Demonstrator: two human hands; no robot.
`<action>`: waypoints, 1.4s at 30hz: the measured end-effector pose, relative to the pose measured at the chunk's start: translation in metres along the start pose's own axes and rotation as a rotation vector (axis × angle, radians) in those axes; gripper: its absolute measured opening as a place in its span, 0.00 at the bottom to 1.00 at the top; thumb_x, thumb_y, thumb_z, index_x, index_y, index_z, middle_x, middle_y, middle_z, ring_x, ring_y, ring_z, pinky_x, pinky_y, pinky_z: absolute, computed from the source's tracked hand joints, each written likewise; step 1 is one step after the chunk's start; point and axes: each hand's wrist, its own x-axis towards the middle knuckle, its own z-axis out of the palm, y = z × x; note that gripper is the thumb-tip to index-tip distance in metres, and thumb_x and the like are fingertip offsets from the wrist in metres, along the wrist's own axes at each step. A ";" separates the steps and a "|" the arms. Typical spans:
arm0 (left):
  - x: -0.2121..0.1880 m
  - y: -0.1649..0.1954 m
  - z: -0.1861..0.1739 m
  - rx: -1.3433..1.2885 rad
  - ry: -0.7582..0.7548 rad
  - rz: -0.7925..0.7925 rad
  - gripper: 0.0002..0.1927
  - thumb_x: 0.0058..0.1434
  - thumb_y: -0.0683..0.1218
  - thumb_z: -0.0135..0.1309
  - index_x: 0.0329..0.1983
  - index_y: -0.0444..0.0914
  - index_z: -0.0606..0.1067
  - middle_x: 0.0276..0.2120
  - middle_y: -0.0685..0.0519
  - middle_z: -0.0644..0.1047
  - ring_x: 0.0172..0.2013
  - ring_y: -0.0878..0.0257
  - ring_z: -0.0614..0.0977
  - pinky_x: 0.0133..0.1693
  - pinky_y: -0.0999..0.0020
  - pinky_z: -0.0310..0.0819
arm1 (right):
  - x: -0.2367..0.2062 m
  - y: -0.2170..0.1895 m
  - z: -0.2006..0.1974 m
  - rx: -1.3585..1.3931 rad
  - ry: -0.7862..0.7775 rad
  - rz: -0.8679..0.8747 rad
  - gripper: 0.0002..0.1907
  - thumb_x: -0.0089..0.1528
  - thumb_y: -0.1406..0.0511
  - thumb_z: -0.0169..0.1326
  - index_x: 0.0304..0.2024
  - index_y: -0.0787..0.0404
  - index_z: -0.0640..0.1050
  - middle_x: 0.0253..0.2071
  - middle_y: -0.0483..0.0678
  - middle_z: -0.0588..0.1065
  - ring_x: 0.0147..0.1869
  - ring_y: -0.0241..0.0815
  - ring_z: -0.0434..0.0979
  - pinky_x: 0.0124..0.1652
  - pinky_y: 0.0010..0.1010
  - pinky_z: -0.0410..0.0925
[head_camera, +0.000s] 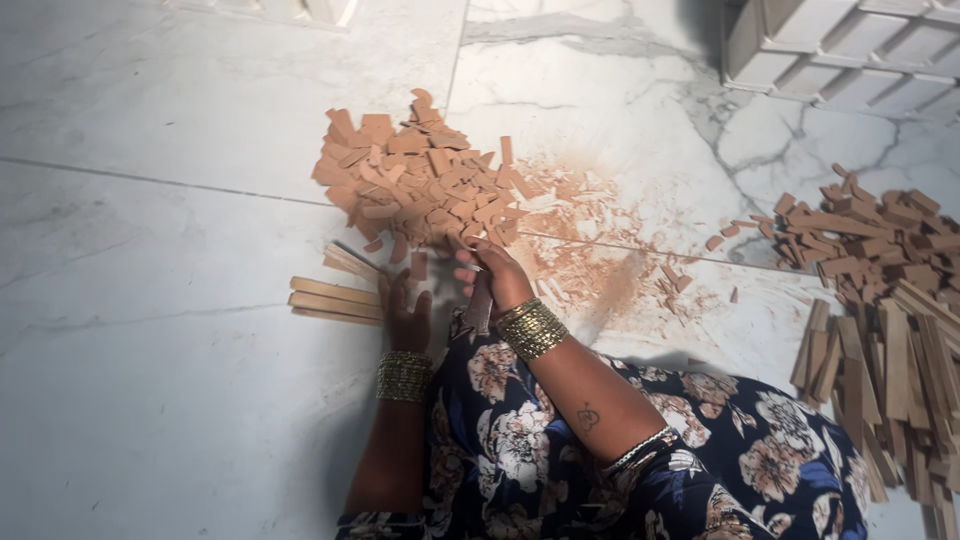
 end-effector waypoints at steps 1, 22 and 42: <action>-0.002 0.010 0.004 -0.035 -0.069 0.010 0.26 0.62 0.45 0.57 0.64 0.36 0.70 0.65 0.34 0.66 0.67 0.39 0.67 0.68 0.52 0.60 | -0.012 -0.012 -0.021 0.168 0.010 0.031 0.23 0.68 0.55 0.46 0.60 0.60 0.72 0.48 0.49 0.78 0.43 0.43 0.80 0.36 0.35 0.72; -0.248 0.302 0.400 -0.862 -1.198 -0.597 0.16 0.66 0.45 0.56 0.55 0.34 0.76 0.48 0.49 0.78 0.49 0.61 0.79 0.52 0.62 0.70 | -0.322 -0.202 -0.522 -0.068 1.134 -0.453 0.16 0.61 0.68 0.58 0.52 0.61 0.77 0.35 0.45 0.72 0.34 0.38 0.68 0.33 0.28 0.64; -0.321 0.342 0.575 -0.721 -1.105 -1.027 0.25 0.63 0.53 0.51 0.63 0.46 0.70 0.64 0.53 0.72 0.65 0.53 0.69 0.60 0.50 0.62 | -0.326 -0.224 -0.579 -0.813 1.095 0.027 0.28 0.54 0.65 0.61 0.56 0.63 0.70 0.45 0.59 0.79 0.47 0.52 0.81 0.50 0.38 0.71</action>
